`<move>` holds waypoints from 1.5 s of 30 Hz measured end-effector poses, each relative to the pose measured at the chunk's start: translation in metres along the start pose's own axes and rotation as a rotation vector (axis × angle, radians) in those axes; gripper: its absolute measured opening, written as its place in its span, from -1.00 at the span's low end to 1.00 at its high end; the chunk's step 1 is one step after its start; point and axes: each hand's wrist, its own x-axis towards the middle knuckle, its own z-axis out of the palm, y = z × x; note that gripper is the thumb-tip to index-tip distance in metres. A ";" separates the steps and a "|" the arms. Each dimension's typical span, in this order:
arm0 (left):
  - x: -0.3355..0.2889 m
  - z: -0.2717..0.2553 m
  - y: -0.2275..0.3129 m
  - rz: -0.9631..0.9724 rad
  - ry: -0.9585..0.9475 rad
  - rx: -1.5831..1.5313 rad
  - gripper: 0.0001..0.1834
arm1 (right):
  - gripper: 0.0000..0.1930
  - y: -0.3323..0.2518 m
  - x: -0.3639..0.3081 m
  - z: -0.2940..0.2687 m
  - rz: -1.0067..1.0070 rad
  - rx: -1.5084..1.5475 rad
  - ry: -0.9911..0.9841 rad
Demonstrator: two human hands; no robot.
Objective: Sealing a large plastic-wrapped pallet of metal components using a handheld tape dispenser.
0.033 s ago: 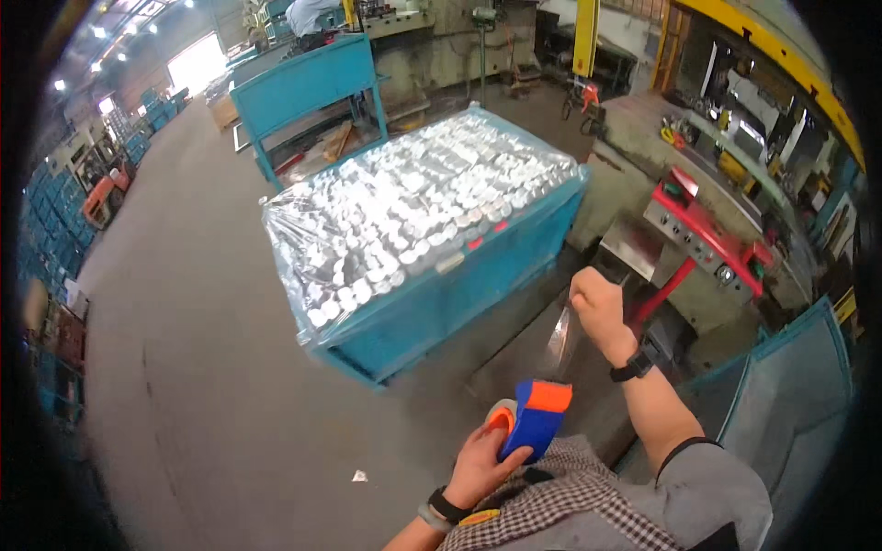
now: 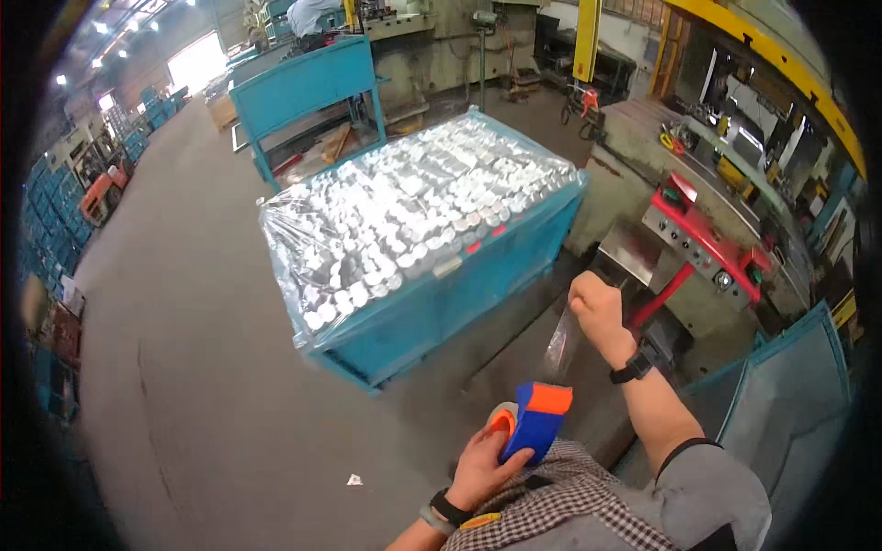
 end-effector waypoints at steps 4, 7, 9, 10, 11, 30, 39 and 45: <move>0.032 0.031 0.002 0.011 0.289 -0.195 -0.55 | -0.95 0.040 0.010 0.030 -0.057 -0.060 -0.104; 0.050 0.055 -0.011 -0.148 0.310 -0.267 -0.56 | -0.93 0.068 0.016 0.067 -0.146 -0.120 -0.172; 0.072 0.072 -0.028 -0.121 0.388 -0.246 -0.58 | -0.94 0.088 0.022 0.099 -0.205 -0.120 -0.228; 0.085 0.082 -0.038 -0.108 0.431 -0.236 -0.58 | -0.94 0.099 0.026 0.115 -0.241 -0.113 -0.243; 0.100 0.092 -0.049 -0.145 0.448 -0.256 -0.58 | -0.94 0.112 0.029 0.132 -0.280 -0.106 -0.257; 0.425 0.260 -0.336 -0.149 1.004 -0.379 -0.58 | -0.60 0.336 0.078 0.394 -0.947 0.116 0.000; 0.454 0.253 -0.383 -0.134 1.010 -0.586 -0.54 | -0.46 0.333 0.081 0.415 -1.040 -0.017 0.219; 0.423 0.290 -0.407 -0.163 1.041 -0.363 -0.55 | -0.37 0.336 0.081 0.412 -1.001 -0.105 0.178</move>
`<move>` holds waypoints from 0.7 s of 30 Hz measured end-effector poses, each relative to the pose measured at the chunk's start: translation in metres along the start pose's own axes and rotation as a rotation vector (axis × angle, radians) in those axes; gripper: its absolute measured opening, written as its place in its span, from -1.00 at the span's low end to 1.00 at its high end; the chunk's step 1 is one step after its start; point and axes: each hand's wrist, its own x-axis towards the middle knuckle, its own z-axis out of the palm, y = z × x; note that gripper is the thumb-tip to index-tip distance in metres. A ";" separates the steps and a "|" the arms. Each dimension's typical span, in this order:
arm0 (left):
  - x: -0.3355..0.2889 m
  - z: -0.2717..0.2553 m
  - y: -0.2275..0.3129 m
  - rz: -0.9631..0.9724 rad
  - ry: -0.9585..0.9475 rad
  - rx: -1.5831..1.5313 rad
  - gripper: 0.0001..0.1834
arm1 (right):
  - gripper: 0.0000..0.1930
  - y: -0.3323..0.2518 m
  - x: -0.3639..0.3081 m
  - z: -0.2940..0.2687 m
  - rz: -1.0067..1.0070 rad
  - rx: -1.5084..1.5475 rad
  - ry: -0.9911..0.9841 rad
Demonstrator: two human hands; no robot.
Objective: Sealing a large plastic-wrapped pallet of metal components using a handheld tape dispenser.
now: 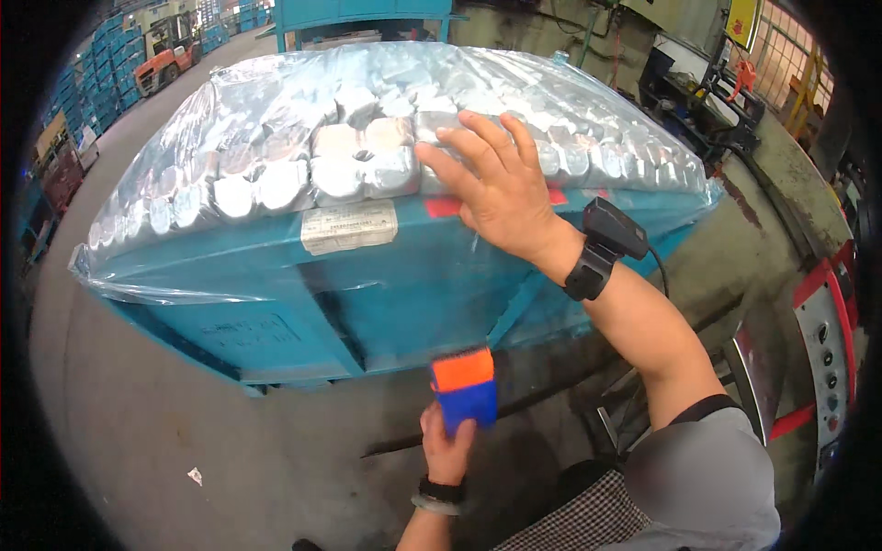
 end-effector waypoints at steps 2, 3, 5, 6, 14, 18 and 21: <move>-0.017 -0.006 -0.017 -0.032 0.015 0.102 -0.58 | -0.38 0.001 0.005 0.002 0.000 -0.002 0.011; -0.026 -0.006 -0.021 -0.051 0.032 0.150 -0.60 | -0.39 -0.001 0.004 0.003 -0.006 -0.003 0.013; -0.029 -0.004 -0.029 -0.144 0.049 0.113 -0.62 | -0.40 -0.002 0.004 0.005 -0.015 0.001 0.015; -0.013 0.001 -0.020 -0.222 0.043 0.022 -0.62 | -0.40 0.000 0.005 0.004 -0.017 0.003 0.006; 0.093 0.019 0.019 -0.426 0.082 0.043 -0.42 | -0.40 0.004 0.002 0.004 -0.020 0.021 0.001; 0.088 0.024 0.027 -0.400 0.126 0.020 -0.41 | -0.44 0.008 -0.003 -0.007 -0.015 0.138 0.097; 0.089 0.020 0.020 -0.412 0.151 0.014 -0.42 | -0.54 -0.014 -0.030 -0.036 0.107 0.527 0.131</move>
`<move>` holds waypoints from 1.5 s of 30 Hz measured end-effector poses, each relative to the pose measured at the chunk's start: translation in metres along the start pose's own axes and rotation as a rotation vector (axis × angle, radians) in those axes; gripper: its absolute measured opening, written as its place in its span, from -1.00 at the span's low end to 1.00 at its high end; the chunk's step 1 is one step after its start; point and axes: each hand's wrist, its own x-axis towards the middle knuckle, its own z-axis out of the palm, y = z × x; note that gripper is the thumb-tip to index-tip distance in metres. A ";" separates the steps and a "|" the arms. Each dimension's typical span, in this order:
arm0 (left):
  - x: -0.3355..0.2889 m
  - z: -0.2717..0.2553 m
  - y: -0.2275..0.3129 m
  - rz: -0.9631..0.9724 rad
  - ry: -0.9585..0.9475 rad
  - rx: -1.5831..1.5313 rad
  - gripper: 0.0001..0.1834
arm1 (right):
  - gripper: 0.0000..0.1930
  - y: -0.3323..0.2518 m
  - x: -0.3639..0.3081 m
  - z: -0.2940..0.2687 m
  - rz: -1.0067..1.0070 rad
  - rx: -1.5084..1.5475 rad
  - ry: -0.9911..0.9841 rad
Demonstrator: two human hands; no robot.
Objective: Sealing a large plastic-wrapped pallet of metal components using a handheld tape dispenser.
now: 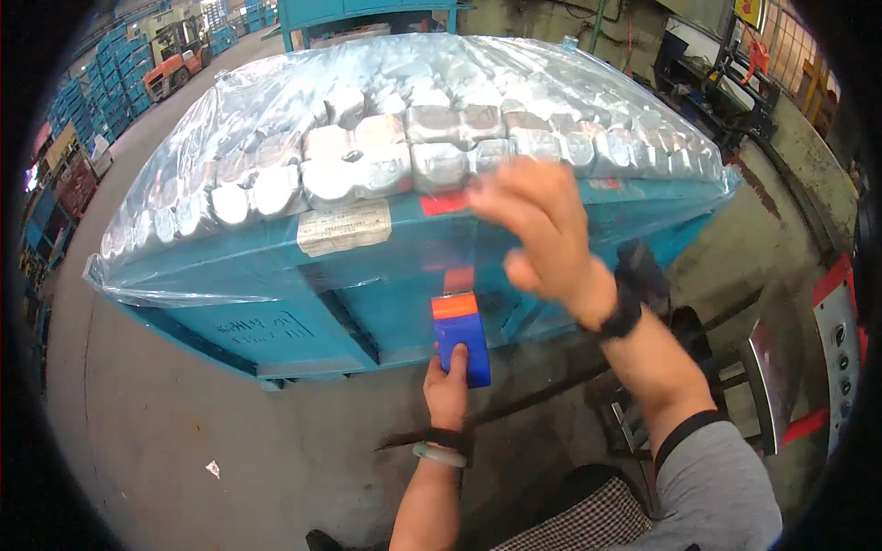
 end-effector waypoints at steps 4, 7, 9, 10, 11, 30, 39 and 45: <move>-0.002 0.008 0.002 -0.003 -0.034 0.005 -0.45 | -0.66 -0.027 -0.073 0.025 0.539 0.778 -0.288; -0.002 0.006 -0.001 0.000 -0.014 0.002 -0.47 | -0.64 -0.017 -0.102 0.075 1.026 0.980 -0.224; -0.006 0.003 0.001 0.016 -0.015 -0.028 -0.50 | -0.62 0.000 -0.100 0.084 0.928 0.799 -0.182; -0.012 -0.001 0.009 0.022 -0.032 -0.043 -0.51 | -0.62 0.004 -0.101 0.087 0.942 0.818 -0.190; -0.018 -0.003 0.015 0.029 -0.051 -0.057 -0.52 | -0.62 0.008 -0.103 0.089 0.957 0.836 -0.197; 0.002 0.014 0.027 -0.199 -0.067 0.108 -0.37 | -0.69 0.013 -0.076 0.074 1.192 0.761 -0.213; 0.031 0.019 0.052 -0.391 -0.076 -0.168 -0.43 | -0.75 0.013 -0.096 0.101 1.180 0.804 -0.026; 0.049 0.040 0.032 -0.210 -0.145 -0.086 -0.55 | -0.77 0.024 -0.099 0.088 1.136 0.723 0.046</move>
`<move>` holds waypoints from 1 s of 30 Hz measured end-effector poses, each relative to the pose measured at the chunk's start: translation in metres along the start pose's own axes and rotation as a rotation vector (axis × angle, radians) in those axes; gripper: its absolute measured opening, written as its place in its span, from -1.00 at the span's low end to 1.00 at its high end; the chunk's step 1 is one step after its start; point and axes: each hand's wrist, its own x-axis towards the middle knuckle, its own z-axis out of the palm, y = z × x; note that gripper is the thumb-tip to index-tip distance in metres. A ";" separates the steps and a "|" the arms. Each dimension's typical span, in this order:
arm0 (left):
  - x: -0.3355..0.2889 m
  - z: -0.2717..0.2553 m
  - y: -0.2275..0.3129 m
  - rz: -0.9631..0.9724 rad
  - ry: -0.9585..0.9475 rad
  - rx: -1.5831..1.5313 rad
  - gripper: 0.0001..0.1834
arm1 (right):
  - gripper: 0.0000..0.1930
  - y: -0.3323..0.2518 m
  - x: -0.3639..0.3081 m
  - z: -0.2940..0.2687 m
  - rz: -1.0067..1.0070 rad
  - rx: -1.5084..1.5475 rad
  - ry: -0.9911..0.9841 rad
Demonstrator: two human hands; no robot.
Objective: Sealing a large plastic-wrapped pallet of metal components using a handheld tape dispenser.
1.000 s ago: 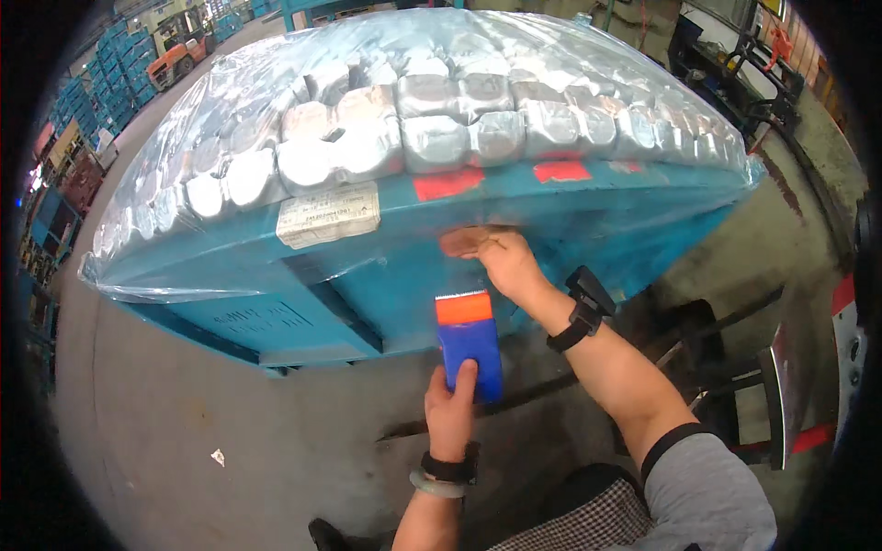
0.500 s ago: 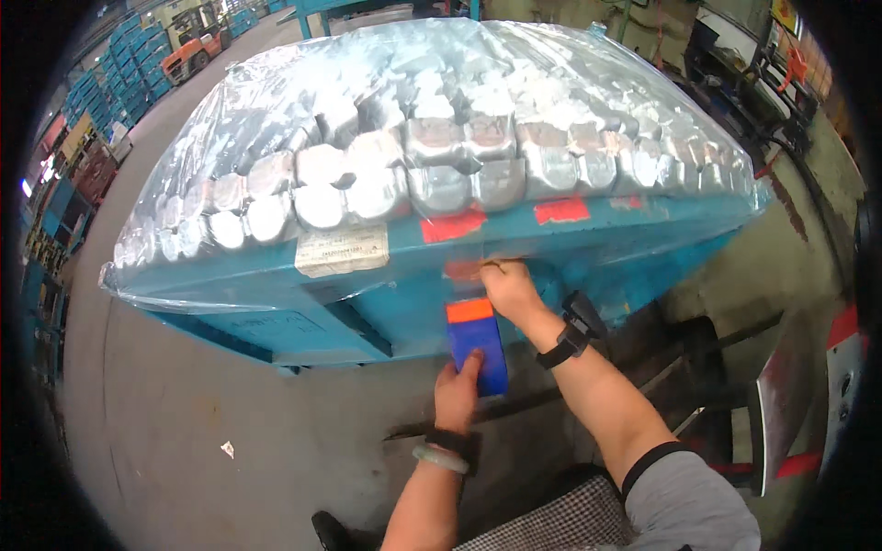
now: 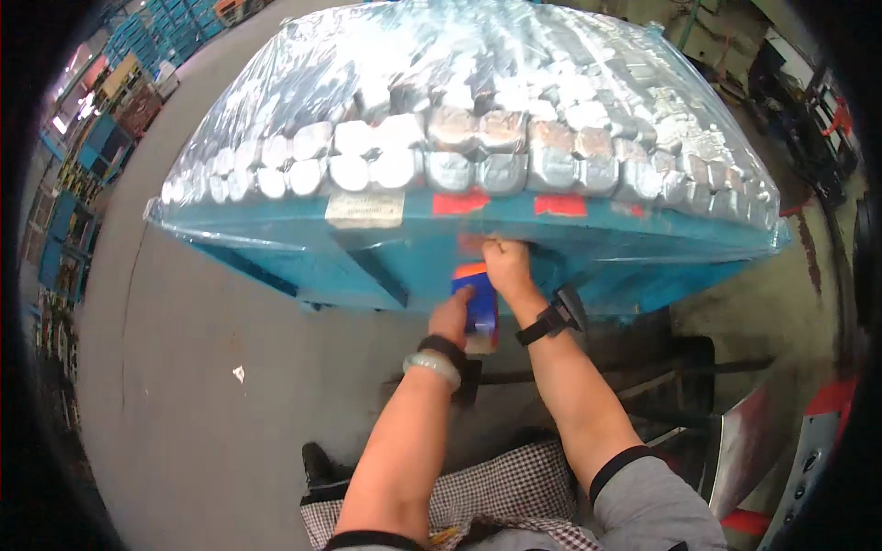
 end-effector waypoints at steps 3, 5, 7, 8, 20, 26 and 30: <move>0.045 -0.012 -0.077 0.225 -0.085 0.436 -0.52 | -0.76 0.003 -0.001 0.015 -0.194 -0.222 0.075; 0.052 -0.014 -0.139 0.122 -0.123 0.405 -0.49 | -0.75 0.004 -0.002 0.036 -0.142 -0.195 -0.022; 0.031 -0.005 -0.155 -0.121 -0.154 0.094 -0.47 | -0.71 0.000 -0.002 0.023 0.089 -0.181 -0.263; 0.012 0.000 -0.152 -0.284 -0.162 -0.135 -0.46 | -0.70 0.011 -0.007 0.018 0.088 -0.086 -0.281; -0.202 -0.248 -0.072 -0.298 0.378 -0.464 -0.47 | -0.75 0.121 -0.092 0.031 0.483 0.107 -0.416; -0.218 -0.344 -0.040 -0.031 0.469 -0.464 -0.47 | -0.75 0.090 -0.038 0.053 0.031 -0.306 -0.219; -0.220 -0.404 -0.027 -0.002 0.445 -0.328 -0.52 | -0.78 0.081 -0.113 0.068 0.491 -0.269 -0.209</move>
